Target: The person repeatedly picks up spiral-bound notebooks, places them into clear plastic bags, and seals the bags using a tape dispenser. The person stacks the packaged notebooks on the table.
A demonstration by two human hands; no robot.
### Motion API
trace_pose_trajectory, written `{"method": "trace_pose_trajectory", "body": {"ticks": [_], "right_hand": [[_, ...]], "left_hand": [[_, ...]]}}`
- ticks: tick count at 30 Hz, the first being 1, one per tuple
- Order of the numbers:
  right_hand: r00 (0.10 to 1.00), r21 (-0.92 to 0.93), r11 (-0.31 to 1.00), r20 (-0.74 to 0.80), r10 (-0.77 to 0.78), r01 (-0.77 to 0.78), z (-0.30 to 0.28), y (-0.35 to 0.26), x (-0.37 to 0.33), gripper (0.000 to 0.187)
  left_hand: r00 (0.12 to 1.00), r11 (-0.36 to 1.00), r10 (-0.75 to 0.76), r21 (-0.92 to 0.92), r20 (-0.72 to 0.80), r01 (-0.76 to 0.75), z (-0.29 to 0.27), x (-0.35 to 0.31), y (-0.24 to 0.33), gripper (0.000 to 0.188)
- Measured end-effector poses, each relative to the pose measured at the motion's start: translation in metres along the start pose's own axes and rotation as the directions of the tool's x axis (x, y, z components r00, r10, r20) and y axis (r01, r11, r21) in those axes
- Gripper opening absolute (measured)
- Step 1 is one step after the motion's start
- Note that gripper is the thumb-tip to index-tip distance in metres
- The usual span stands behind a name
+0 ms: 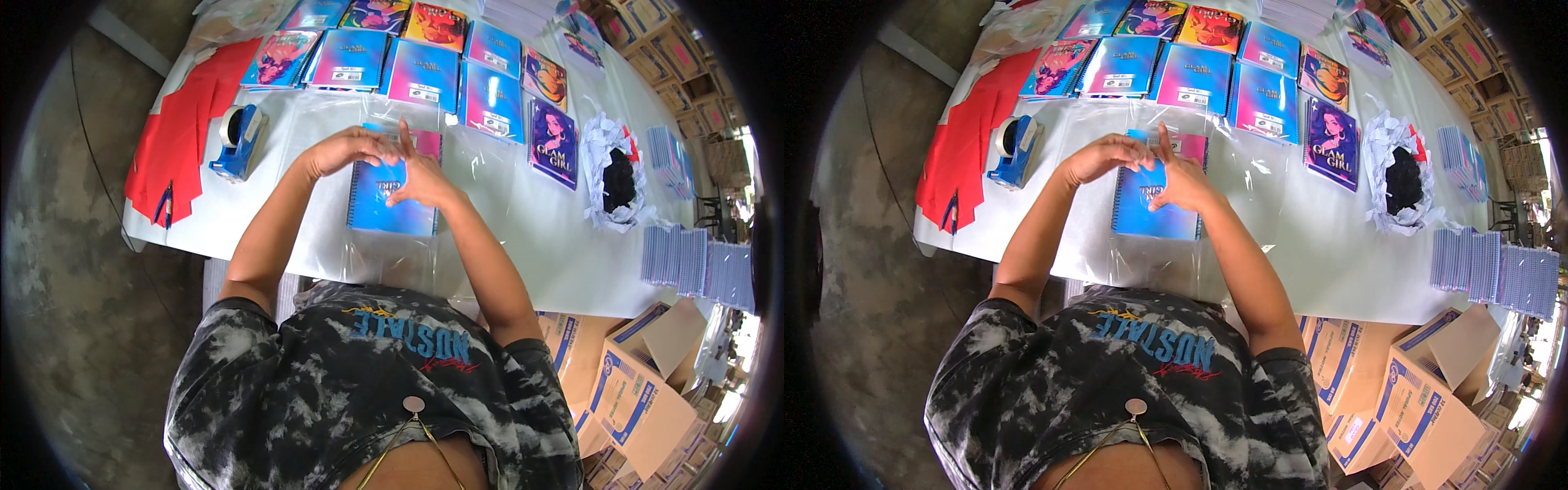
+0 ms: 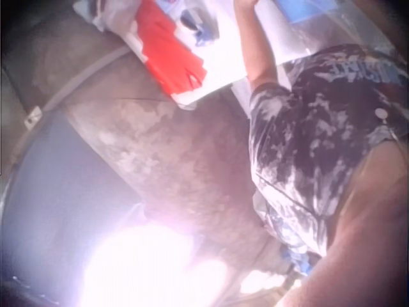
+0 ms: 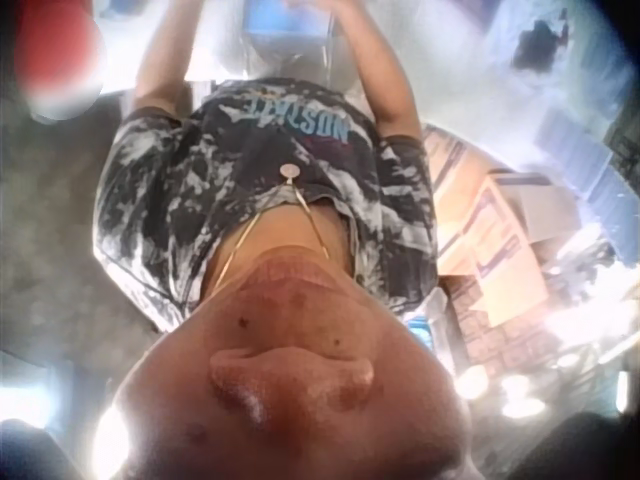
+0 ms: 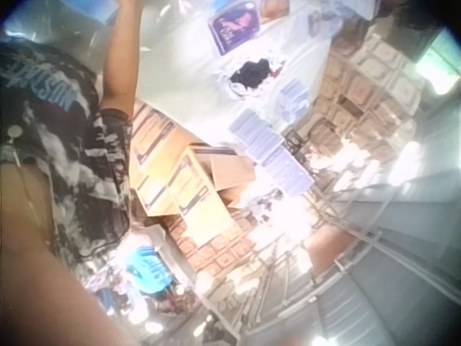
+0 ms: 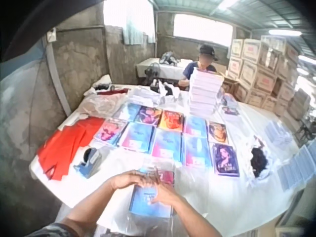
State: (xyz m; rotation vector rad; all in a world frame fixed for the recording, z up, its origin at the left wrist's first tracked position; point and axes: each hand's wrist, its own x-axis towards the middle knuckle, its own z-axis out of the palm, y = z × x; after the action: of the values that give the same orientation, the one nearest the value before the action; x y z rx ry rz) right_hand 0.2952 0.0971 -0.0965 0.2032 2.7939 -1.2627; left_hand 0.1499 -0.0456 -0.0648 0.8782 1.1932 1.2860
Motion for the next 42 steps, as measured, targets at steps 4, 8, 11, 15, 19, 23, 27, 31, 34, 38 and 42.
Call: {"method": "trace_pose_trajectory", "body": {"ticks": [4, 8, 11, 15, 19, 23, 27, 31, 34, 38, 42], "right_hand": [[0.996, -0.070, 0.995, 0.048, 0.073, -0.070, -0.006, -0.010, -0.001, 0.142], [1.000, -0.036, 0.999, 0.021, -0.021, 0.022, -0.004, -0.007, 0.000, 0.140], [0.999, -0.045, 0.999, 0.051, 0.000, 0.002, -0.003, -0.003, 0.000, 0.140], [0.997, -0.067, 0.997, 0.073, 0.029, -0.024, -0.007, -0.003, 0.000, 0.140], [0.998, -0.089, 0.996, 0.064, 0.025, -0.019, -0.004, -0.002, -0.001, 0.139], [0.996, -0.090, 0.995, 0.087, -0.036, 0.044, -0.011, -0.006, -0.002, 0.134], [0.913, 0.048, 0.998, -0.402, 0.066, -0.051, 0.001, 0.006, -0.008, 0.120], [0.885, 0.764, 0.636, -0.364, 0.290, 0.105, 0.017, 0.039, -0.036, 0.093], [0.798, 0.770, 0.512, -0.553, 0.238, 0.381, 0.010, 0.007, -0.040, 0.083], [0.712, 0.589, 0.581, -0.702, 0.024, 0.562, -0.014, -0.063, -0.050, 0.074], [0.685, 0.606, 0.664, -0.703, 0.191, 0.438, -0.009, -0.051, -0.035, 0.057]], "left_hand": [[0.961, 0.930, -0.241, 0.250, -0.140, 0.269, 0.002, 0.005, 0.006, 0.031], [0.894, 0.605, -0.358, 0.662, -0.269, 0.442, -0.002, 0.017, -0.016, 0.044], [0.791, 0.170, -0.295, 0.785, -0.536, 0.596, 0.021, 0.025, -0.011, 0.051], [0.674, -0.113, -0.530, 0.830, -0.515, 0.546, 0.013, 0.009, 0.019, 0.060], [0.676, -0.097, -0.412, 0.767, -0.611, 0.634, -0.008, 0.000, 0.016, 0.077], [0.608, 0.332, 0.074, 0.595, -0.790, 0.732, 0.008, 0.015, -0.017, 0.110], [0.566, 0.601, -0.064, 0.421, -0.822, 0.679, -0.069, -0.003, -0.117, 0.086], [0.601, 0.844, 0.054, 0.358, -0.798, 0.400, 0.033, -0.003, -0.082, 0.078], [0.627, 0.970, 0.245, 0.193, -0.740, -0.150, 0.056, -0.023, -0.040, 0.077], [0.601, 0.879, 0.474, 0.302, -0.644, -0.370, 0.061, -0.047, 0.005, 0.062], [0.549, 0.843, 0.518, 0.500, -0.656, -0.199, 0.062, -0.040, -0.006, 0.050]]}}
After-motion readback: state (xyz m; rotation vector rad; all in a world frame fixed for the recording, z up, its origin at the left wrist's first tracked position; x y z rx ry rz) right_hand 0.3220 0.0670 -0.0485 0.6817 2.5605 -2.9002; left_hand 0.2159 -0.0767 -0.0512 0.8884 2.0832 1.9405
